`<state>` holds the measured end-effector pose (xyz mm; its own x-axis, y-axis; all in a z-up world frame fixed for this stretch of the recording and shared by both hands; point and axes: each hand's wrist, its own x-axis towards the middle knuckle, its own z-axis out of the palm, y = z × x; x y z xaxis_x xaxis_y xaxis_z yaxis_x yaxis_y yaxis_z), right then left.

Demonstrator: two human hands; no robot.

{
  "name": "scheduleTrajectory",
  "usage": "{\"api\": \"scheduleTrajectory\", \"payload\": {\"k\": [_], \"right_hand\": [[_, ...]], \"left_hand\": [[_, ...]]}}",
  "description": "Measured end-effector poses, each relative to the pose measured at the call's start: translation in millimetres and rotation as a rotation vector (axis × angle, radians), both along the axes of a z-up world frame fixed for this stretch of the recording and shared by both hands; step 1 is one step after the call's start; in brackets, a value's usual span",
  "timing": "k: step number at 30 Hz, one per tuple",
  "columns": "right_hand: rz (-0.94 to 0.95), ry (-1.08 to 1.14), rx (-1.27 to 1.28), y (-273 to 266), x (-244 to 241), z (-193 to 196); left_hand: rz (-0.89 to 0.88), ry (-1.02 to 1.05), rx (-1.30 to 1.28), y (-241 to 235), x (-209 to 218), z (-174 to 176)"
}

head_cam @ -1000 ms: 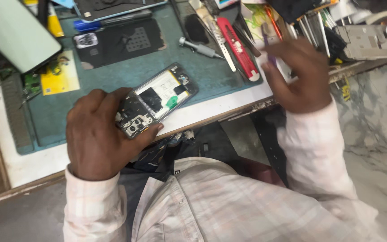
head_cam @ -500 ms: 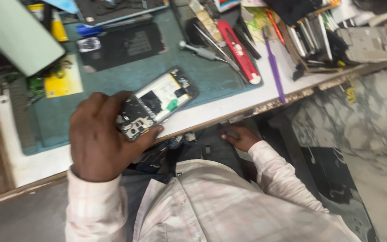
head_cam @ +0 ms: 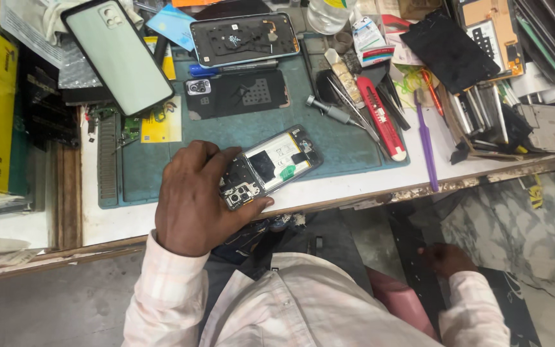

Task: The person uses a metal spudger and a purple plastic pick to pry and lift internal components inside a disassembled smartphone. They then use a red utility knife to scrape adhesive from the phone's interior frame. The person handles a small black component and continues to work on the phone's internal assembly.

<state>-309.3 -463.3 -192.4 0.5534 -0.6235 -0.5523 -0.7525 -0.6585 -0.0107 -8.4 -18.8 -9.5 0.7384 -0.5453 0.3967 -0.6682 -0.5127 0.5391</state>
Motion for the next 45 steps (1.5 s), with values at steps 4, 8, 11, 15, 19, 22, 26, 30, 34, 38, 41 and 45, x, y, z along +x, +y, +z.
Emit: {"api": "scheduleTrajectory", "payload": {"k": [4, 8, 11, 15, 19, 22, 26, 30, 34, 38, 41, 45], "right_hand": [[0.014, -0.228, 0.480, 45.0, 36.2, 37.4], [0.270, -0.343, 0.904, 101.1, 77.6, 100.5], [0.506, -0.627, 1.121, 134.6, 105.0, 137.6], [0.464, -0.896, 1.463, 171.8, 122.1, 145.8], [0.295, -1.055, 1.582, 179.4, 126.6, 135.4], [0.030, -1.286, 1.553, 168.2, 129.1, 125.3], [-0.157, -1.497, 1.321, 149.0, 119.2, 124.4], [-0.074, -1.146, 0.956, 138.1, 114.5, 141.9], [0.182, -0.320, 0.447, 141.8, 120.8, 171.1], [0.375, -0.646, 0.367, 170.6, 122.4, 185.2], [0.820, -1.043, 0.570, 194.5, 132.6, 179.7], [0.823, -0.990, 0.685, 214.0, 143.7, 169.4]], "left_hand": [[0.002, -0.020, 0.013, -1.6, -1.7, -0.2], [0.028, -0.129, -0.029, 2.7, -6.4, -0.8], [-0.021, -0.041, -0.221, 2.9, -32.3, -6.5], [-0.434, 0.227, -0.420, -4.3, -70.5, -17.9], [-0.520, 0.369, -0.352, -18.2, -92.2, -32.6], [-0.544, 0.487, -0.396, -10.8, -92.5, -41.1], [-0.436, 0.785, -0.325, 4.0, -84.4, -40.8], [-0.342, 0.785, -0.429, 8.0, -85.8, -36.6], [-0.305, 0.569, -0.329, 6.5, -86.0, -32.1], [-0.380, 0.399, -0.365, 0.6, -89.5, -27.7], [-0.464, 0.700, -0.310, -3.3, -88.8, -25.9], [-0.510, 0.771, -0.382, -2.3, -93.5, -20.8]]}}
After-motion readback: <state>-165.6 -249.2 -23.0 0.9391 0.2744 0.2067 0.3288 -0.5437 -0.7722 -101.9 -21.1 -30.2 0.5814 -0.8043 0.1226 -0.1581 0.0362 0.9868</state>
